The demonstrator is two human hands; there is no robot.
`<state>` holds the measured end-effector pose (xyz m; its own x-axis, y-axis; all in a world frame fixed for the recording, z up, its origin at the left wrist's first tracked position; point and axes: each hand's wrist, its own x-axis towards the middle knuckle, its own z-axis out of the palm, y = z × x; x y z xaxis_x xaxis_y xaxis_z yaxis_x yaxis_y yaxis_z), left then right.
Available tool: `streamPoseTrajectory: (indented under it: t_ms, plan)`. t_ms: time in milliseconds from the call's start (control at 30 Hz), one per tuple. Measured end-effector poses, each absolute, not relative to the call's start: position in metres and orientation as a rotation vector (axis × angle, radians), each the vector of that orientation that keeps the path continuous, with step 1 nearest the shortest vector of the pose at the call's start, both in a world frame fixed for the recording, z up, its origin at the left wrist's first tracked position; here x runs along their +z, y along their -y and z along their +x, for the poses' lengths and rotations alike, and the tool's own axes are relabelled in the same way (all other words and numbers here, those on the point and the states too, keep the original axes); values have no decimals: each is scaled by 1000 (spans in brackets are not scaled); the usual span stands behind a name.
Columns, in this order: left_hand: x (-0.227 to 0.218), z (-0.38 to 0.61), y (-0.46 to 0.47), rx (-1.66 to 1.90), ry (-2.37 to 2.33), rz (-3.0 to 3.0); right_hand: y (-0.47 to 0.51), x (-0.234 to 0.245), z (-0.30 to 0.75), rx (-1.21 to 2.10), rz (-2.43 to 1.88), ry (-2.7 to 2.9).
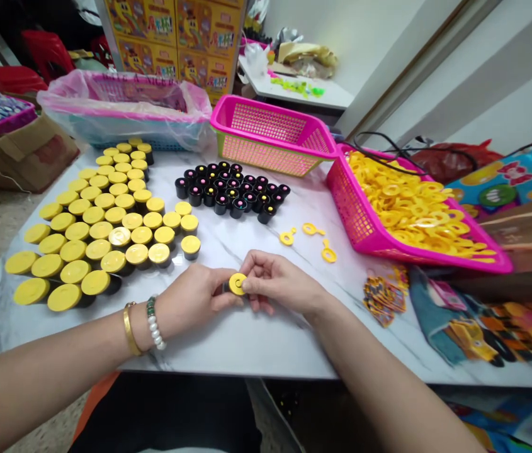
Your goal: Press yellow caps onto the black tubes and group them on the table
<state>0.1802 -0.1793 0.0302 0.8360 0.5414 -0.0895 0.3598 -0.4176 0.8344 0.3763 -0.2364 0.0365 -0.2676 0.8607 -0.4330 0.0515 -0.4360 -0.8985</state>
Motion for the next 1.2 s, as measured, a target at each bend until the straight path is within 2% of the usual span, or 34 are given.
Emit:
streamPoseTrajectory:
  t_ms: [167, 333, 533, 600, 767, 867, 967, 1033, 1133, 1200]
  plan:
    - [30, 180, 180, 204, -669, 2029, 224, 42, 380, 1981, -1376, 1133]
    - [30, 182, 182, 158, -728, 2038, 228, 51, 366, 1884, -1597, 1119]
    - [33, 179, 192, 169, -880, 2171, 244, 47, 354, 1781, -1598, 1013]
    - [37, 176, 198, 273, -904, 2271, 241, 46, 350, 1725, -1589, 1015]
    - [43, 168, 215, 738, -541, 2575, 219, 45, 322, 1582, -1576, 1023]
    - [37, 168, 215, 632, -176, 2690, 202, 43, 307, 1597, -1550, 981]
    - [31, 171, 210, 451, -118, 2725, 194, 45, 308, 1619, -1550, 1131]
    - [28, 173, 207, 385, -176, 2723, 192, 50, 323, 1343, -1709, 1331]
    - [27, 175, 204, 317, -249, 2708, 185, 55, 361, 400, -2000, 1540]
    - [27, 176, 203, 264, -284, 2702, 177, 52, 386, -65, -2106, 1536]
